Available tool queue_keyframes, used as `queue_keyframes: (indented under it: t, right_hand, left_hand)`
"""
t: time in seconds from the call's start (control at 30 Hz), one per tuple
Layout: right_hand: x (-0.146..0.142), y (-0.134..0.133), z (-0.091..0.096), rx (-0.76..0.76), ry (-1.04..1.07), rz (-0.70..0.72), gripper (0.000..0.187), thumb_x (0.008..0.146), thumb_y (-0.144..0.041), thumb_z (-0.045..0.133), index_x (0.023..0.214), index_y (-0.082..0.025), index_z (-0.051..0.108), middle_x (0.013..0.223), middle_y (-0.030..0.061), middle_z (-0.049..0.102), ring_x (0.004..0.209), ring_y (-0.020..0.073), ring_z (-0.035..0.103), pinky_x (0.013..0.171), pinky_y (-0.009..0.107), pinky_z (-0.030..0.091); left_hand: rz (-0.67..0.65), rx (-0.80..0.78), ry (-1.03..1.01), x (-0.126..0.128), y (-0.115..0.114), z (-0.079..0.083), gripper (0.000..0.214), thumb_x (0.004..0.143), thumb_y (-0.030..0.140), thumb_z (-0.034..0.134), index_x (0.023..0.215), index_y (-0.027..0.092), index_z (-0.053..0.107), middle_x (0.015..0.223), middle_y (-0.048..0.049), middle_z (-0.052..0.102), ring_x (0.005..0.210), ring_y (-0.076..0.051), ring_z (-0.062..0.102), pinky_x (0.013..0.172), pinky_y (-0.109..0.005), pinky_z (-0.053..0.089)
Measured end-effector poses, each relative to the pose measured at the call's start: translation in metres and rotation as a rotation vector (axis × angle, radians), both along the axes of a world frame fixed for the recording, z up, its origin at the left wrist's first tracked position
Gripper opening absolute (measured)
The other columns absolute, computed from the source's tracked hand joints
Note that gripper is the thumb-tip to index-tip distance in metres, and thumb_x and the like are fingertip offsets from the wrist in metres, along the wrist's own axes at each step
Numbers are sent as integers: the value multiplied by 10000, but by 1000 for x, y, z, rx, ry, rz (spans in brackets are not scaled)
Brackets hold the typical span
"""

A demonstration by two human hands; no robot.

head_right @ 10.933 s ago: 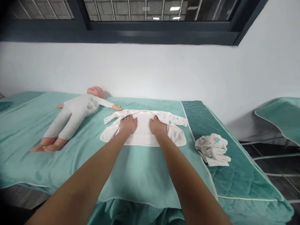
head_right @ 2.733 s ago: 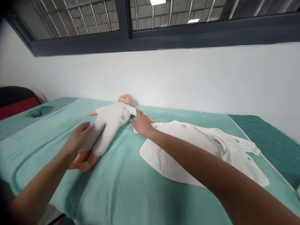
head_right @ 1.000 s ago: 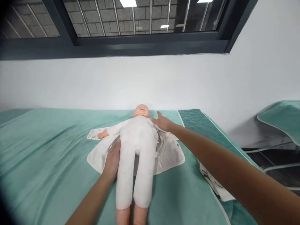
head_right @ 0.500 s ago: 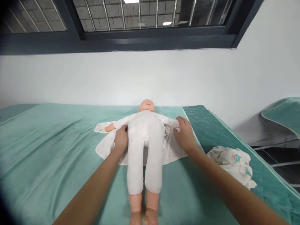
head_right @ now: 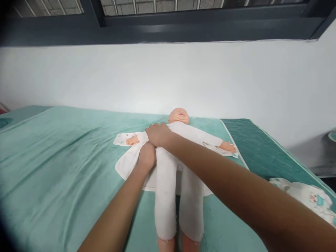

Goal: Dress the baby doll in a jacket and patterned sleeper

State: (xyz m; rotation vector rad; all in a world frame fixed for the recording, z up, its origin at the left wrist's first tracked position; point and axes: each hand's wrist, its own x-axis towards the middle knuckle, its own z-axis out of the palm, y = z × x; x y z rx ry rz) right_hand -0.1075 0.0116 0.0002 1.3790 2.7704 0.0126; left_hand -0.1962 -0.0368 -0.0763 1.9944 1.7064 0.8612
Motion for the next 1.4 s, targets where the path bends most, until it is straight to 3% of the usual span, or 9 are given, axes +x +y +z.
queue_keyframes:
  t: [0.17, 0.27, 0.4, 0.57, 0.67, 0.9, 1.03, 1.17, 1.4]
  right_hand:
    - [3, 25, -4, -107, -42, 1, 213, 865, -235, 542, 1065, -208, 611, 1101, 123, 679, 934, 301, 635, 767, 401, 453]
    - [12, 30, -8, -122, 17, -20, 208, 880, -287, 518, 1057, -217, 601, 999, 91, 709, 822, 263, 643, 707, 361, 432]
    - [25, 26, -10, -53, 227, -99, 273, 854, -361, 564, 1093, -227, 563, 1006, 65, 713, 835, 251, 634, 667, 320, 399]
    - [32, 15, -12, -3, 323, -143, 360, 842, -458, 608, 1129, -253, 536, 996, 33, 707, 822, 230, 623, 636, 294, 373]
    - [28, 10, -14, 20, 309, -96, 442, 870, -621, 533, 1110, -251, 558, 1005, 48, 696, 824, 234, 618, 633, 298, 363]
    - [23, 1, -12, 78, 280, -18, 634, 917, -744, 245, 1086, -245, 596, 960, 68, 666, 829, 236, 608, 667, 316, 367]
    - [29, -1, -8, 80, 222, 5, 692, 896, -775, 215, 1089, -249, 621, 978, 86, 669, 862, 254, 607, 714, 340, 373]
    - [33, -3, -6, 62, 172, -37, 716, 880, -793, 224, 1132, -259, 629, 1029, 99, 672, 895, 269, 608, 712, 344, 374]
    - [40, -6, -8, 82, 35, -117, 608, 905, -725, 311, 1064, -253, 659, 1012, 98, 672, 870, 272, 604, 711, 358, 368]
  left_hand:
    - [-79, 60, 159, -5, -8, 2, 417, 787, 65, 456, 1167, 154, 602, 1223, -164, 659, 995, -300, 654, 805, -397, 491]
    - [-61, 107, 158, -9, -10, 5, 377, 784, 32, 444, 1081, 191, 615, 1194, -120, 659, 1019, -269, 622, 804, -373, 487]
    - [98, 207, 152, -13, -5, 7, 163, 859, 110, 480, 856, 202, 614, 957, -103, 656, 1012, -271, 561, 822, -380, 469]
    - [356, 149, 287, -22, 3, 5, 209, 839, 265, 610, 1029, 182, 641, 1107, -128, 633, 1108, -334, 515, 868, -446, 446]
    - [372, 123, 248, -28, 7, 1, 179, 858, 234, 557, 999, 186, 657, 1070, -118, 661, 1039, -310, 571, 795, -410, 441]
    - [392, 212, -253, -38, 15, -2, 100, 801, 215, 552, 720, 186, 602, 741, -37, 650, 691, -184, 572, 603, -292, 356]
    - [423, 188, -753, -48, 21, -4, 57, 702, 217, 628, 717, 166, 608, 703, -3, 634, 656, -146, 555, 608, -260, 395]
    - [410, 201, -1108, -54, 25, -5, 191, 595, 181, 680, 778, 159, 630, 747, 7, 636, 669, -125, 562, 631, -246, 439]
    - [617, 181, -1272, -54, 21, 1, 221, 521, 113, 615, 732, 174, 589, 655, 47, 535, 578, -94, 505, 577, -235, 420]
